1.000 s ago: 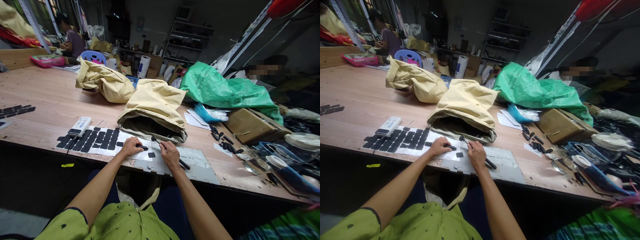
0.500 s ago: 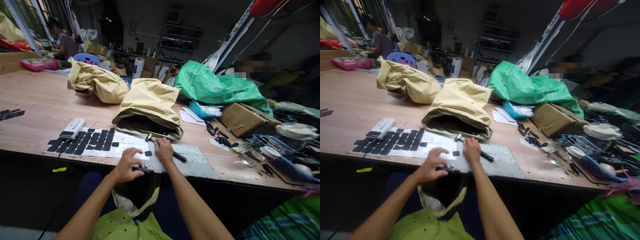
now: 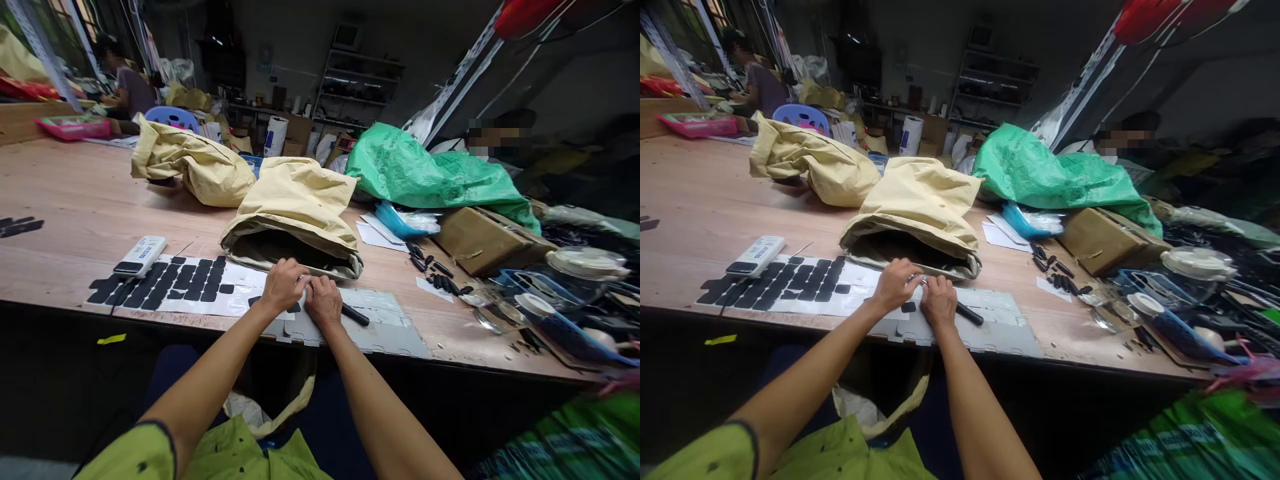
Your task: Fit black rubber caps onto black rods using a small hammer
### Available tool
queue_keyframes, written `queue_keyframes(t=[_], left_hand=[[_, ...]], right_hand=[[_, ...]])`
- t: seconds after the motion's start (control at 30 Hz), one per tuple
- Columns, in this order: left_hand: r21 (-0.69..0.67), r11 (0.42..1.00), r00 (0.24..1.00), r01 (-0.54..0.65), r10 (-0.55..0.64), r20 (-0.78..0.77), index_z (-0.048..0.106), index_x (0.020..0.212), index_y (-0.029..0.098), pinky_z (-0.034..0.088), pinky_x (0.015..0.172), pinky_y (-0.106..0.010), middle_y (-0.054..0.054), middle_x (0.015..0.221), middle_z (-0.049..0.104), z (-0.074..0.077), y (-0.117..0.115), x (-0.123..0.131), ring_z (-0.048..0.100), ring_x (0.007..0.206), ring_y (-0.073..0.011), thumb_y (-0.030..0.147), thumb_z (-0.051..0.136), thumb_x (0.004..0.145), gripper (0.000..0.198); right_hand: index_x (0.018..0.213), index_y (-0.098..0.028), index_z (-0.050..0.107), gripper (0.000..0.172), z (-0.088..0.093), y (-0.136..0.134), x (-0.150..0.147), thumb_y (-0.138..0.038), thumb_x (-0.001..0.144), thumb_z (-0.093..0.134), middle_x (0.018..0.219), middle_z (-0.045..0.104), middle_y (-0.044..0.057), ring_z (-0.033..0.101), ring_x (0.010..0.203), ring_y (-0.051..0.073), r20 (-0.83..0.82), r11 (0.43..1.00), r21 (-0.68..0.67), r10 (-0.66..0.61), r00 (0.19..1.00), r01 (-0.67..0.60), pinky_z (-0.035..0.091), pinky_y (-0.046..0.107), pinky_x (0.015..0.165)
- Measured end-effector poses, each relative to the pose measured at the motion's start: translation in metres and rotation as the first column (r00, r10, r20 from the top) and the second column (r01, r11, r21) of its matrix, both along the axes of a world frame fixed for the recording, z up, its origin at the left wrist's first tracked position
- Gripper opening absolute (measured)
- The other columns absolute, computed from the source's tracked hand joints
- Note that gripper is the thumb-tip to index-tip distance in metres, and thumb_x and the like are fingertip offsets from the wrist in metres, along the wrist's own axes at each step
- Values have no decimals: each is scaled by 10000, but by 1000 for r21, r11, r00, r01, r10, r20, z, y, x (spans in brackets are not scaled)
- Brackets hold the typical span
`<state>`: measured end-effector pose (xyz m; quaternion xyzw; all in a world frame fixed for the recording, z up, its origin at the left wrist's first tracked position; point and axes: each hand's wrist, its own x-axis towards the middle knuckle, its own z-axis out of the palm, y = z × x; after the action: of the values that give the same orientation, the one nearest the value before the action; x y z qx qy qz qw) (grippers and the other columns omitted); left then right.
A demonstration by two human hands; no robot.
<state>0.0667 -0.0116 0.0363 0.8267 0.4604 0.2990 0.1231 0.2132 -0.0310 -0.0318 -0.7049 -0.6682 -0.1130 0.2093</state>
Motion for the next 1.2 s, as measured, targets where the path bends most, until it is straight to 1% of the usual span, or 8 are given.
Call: queue_keyframes(t=[0.17,0.4,0.53,0.63,0.73,0.83,1.0,1.2], left_hand=[[-177,984,933,2,-65,-355,754,1025,278,485,820,-296,-62,1115,657,15,71,58,607,1044,-219,281,503,917,273],[-214,977,880,2,-103,-463,761,952,198,480,784,-313,-107,1029,693,10,87,74,640,979,-254,195,640,791,202],[-94,996,921,-15,-23,-388,735,1046,227,444,869,-355,-91,1142,654,12,73,47,570,1074,-270,330,629,855,242],[-29,999,965,-31,22,-263,729,1057,245,418,846,-362,-60,1023,687,10,51,4,561,981,-250,405,634,867,266],[-90,994,976,60,-78,-204,747,969,256,392,816,-351,-27,907,695,-2,28,-42,548,899,-228,395,703,814,213],[-192,974,975,119,-150,-162,764,916,271,382,827,-348,-17,881,679,-21,13,-68,542,910,-227,356,744,769,170],[-274,958,994,86,-100,-37,755,983,259,405,855,-360,-28,893,655,-40,12,-75,543,960,-246,389,792,708,307],[-282,957,997,74,-67,34,747,871,237,410,875,-364,-21,899,679,-47,18,-75,558,962,-240,363,806,693,226]], right_hand=[[985,-202,654,162,4,0,1,-265,910,525,932,588,62,450,867,201,7,999,-41,-7,1000,7,275,311,706],[968,-186,638,149,8,1,-1,-257,891,532,961,590,82,455,895,218,19,996,-87,-21,1000,22,291,326,716],[1004,-200,639,165,8,2,-1,-268,898,531,967,585,76,456,898,216,-9,997,-81,-13,1000,12,293,324,721],[1012,-209,641,168,7,1,-1,-277,907,529,969,584,71,455,894,211,-32,998,-66,-1,999,-1,290,321,721],[1008,-211,640,161,7,1,-1,-269,909,528,963,583,67,455,896,209,-41,999,-52,5,999,-7,289,318,723],[989,-205,646,156,6,1,-1,-273,908,531,955,585,65,455,894,208,-41,999,-40,7,999,-9,291,315,726],[1009,-200,657,179,2,1,2,-268,904,528,953,590,67,455,877,206,-50,1000,-5,21,999,-21,304,314,735],[1019,-196,668,197,0,2,3,-271,889,540,946,597,66,463,871,205,-68,999,18,35,997,-34,321,309,746]])
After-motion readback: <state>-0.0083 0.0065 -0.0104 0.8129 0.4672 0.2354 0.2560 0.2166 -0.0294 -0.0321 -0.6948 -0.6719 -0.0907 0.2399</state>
